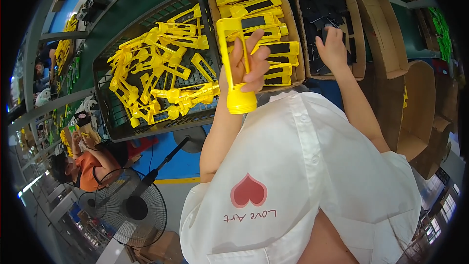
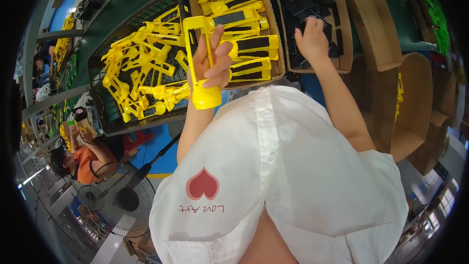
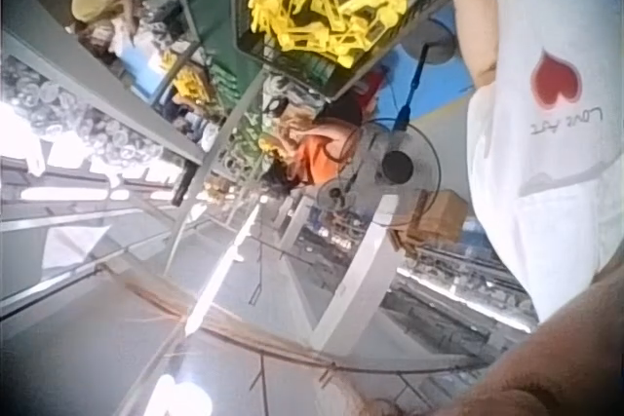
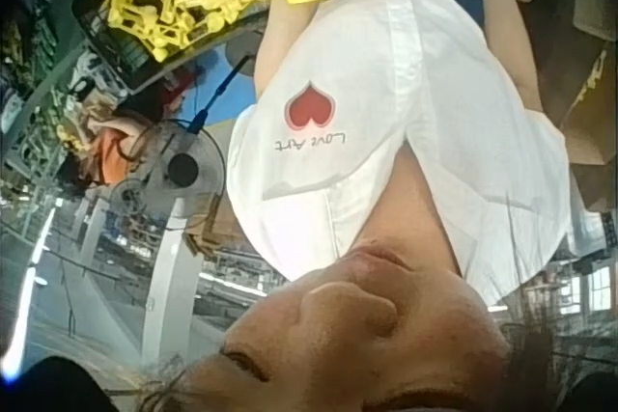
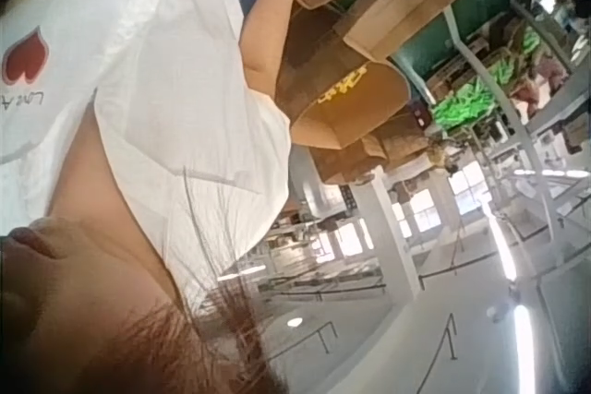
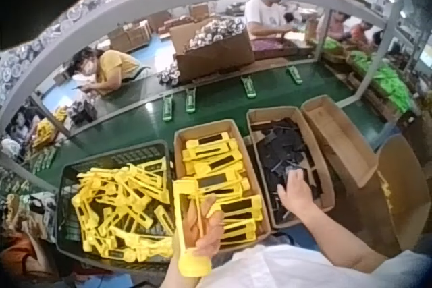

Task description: Assembling plastic flashlight housings by manually inserting internal black components.

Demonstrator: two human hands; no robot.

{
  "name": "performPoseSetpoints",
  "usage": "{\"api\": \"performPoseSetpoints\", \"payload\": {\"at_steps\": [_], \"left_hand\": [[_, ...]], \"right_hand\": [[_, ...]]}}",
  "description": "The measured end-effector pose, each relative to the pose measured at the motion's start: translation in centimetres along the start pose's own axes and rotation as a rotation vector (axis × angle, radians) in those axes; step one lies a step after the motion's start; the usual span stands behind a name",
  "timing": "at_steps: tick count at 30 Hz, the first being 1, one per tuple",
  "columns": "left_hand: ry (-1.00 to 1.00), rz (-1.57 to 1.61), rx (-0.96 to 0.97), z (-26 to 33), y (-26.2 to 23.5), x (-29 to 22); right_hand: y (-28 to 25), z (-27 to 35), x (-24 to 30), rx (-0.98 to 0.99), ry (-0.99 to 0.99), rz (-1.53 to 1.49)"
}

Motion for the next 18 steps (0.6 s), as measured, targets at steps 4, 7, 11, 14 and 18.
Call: {"api": "performPoseSetpoints", "payload": {"at_steps": [4, 7, 11, 14, 18], "left_hand": [[-0.005, -0.033, -0.022, -1.0, 0.7, 0.9], [-0.058, -0.080, 0.044, -1.2, 0.7, 1.0], [-0.043, -0.220, -0.213, -1.2, 0.4, 0.9], [-0.039, -0.462, -0.776, -1.1, -2.2, -0.4], [-0.027, -0.575, -0.960, 0.1, -3.7, -0.5]], "right_hand": [[2.0, 1.0, -4.1, 0.321, 0.219, 0.148], [3.4, 1.2, -6.1, 0.368, 0.211, -0.056], [2.7, 1.7, -6.5, 0.163, 0.218, -0.004], [3.2, 0.9, -8.0, 0.194, 0.169, -0.223], [0.4, 0.5, -5.3, 0.367, 0.372, -0.927]]}}
Point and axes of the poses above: each hand's wrist, its own z-axis away from the middle knuckle, its own y-axis out of the palm, x = y × z, the point moved 1 cm from there along -z, towards the middle knuckle
